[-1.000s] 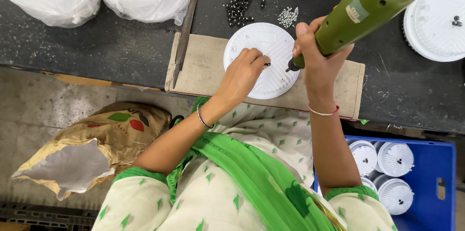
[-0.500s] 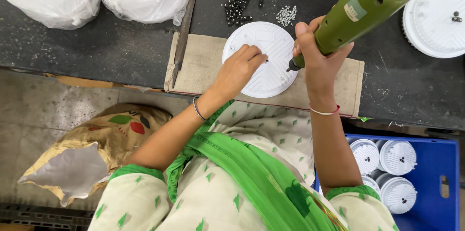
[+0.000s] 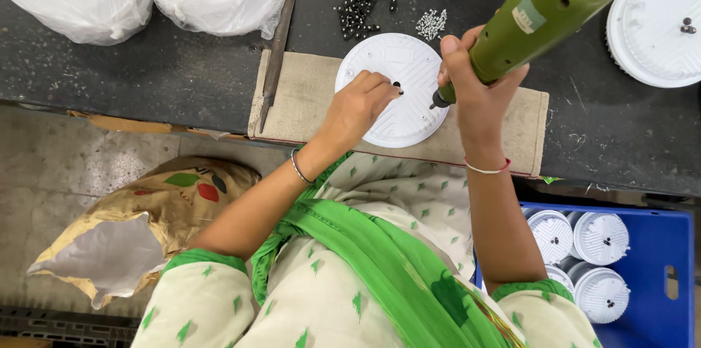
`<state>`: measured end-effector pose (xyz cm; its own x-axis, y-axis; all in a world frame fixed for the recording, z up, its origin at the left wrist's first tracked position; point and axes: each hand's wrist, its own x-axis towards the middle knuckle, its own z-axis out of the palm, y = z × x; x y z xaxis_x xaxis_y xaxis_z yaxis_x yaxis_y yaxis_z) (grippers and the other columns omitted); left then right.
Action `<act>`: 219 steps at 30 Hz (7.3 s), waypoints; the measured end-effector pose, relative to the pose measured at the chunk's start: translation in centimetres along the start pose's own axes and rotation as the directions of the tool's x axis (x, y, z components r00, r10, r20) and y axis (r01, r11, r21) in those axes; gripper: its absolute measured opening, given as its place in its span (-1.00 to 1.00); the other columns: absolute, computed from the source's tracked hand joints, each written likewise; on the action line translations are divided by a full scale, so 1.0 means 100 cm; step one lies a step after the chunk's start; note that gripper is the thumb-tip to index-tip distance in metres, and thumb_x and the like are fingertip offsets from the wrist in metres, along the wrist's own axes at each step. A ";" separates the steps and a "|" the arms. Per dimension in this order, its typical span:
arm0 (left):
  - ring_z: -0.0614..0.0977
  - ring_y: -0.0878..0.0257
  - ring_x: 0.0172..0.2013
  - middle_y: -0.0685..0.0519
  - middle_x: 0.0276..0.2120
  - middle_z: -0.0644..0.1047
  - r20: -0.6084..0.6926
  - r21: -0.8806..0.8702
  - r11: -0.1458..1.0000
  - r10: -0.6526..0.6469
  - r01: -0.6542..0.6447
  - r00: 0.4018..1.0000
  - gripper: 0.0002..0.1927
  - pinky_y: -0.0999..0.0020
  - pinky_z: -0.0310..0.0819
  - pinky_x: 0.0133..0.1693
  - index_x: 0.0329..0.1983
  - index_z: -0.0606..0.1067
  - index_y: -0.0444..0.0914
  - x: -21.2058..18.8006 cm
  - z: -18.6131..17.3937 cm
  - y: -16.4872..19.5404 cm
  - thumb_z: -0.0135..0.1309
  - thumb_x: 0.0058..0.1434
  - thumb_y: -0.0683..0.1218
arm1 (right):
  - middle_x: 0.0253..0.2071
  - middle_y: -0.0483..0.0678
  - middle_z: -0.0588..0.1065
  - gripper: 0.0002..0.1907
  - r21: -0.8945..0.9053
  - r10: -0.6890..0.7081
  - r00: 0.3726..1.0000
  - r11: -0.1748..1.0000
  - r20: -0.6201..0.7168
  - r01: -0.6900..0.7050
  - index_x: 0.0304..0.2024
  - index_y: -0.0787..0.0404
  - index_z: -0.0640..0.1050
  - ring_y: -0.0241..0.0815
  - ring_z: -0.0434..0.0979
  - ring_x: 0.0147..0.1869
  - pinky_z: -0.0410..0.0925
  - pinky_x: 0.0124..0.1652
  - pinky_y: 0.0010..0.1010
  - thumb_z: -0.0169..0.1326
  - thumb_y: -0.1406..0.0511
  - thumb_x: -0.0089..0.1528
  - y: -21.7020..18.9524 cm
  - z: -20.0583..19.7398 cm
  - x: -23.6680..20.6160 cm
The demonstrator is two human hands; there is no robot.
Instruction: The person assembles white plastic lamp diffuser covers at a workbench. They place small black and white components into a cover, use an electric screwdriver to drive screws through the center of each cover, press the parts together by hand, and stack the finished covers on the bench.
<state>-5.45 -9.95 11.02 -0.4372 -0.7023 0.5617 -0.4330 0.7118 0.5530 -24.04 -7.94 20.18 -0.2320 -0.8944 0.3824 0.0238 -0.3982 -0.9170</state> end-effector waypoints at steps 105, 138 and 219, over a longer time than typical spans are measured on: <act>0.12 -0.30 0.47 -0.36 0.51 -0.03 -0.078 0.065 0.963 -0.258 0.263 0.963 0.16 -0.19 -0.03 0.42 0.59 -0.04 -0.24 -0.029 -0.003 0.012 0.32 0.15 0.32 | -0.31 -0.07 0.39 -0.73 0.233 -0.066 0.994 0.971 0.087 0.044 0.03 0.27 0.32 -0.27 0.40 -0.44 0.38 -0.46 -0.42 0.08 0.52 0.37 0.023 0.035 0.016; 0.12 -0.30 0.44 -0.35 0.49 -0.01 -0.090 0.016 0.953 -0.299 0.302 0.950 0.15 -0.20 -0.03 0.38 0.56 -0.02 -0.27 -0.023 -0.008 0.013 0.31 0.12 0.29 | -0.38 -0.09 0.36 -0.77 0.286 0.023 0.999 0.958 0.047 -0.035 -0.08 0.24 0.33 -0.32 0.35 -0.49 0.35 -0.43 -0.41 0.10 0.48 0.30 0.018 0.038 0.029; 0.62 -0.03 -0.31 -0.16 -0.23 0.56 0.163 0.866 0.496 -0.154 -0.066 0.975 -0.58 0.13 0.48 -0.30 0.13 0.48 -0.43 0.056 -0.180 -0.256 0.15 0.21 -0.17 | -0.23 -0.11 0.56 -0.76 -0.435 0.469 0.880 0.809 0.074 -0.394 0.06 0.29 0.59 -0.41 0.47 -0.24 0.40 -0.21 -0.55 0.06 0.31 0.40 0.038 -0.088 -0.069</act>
<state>17.34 -32.07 11.13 -0.4876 -0.7943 0.3623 -0.8684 0.3983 -0.2955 -30.88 -1.54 13.07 -0.1210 -0.9890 -0.0846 -0.3128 0.1188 -0.9424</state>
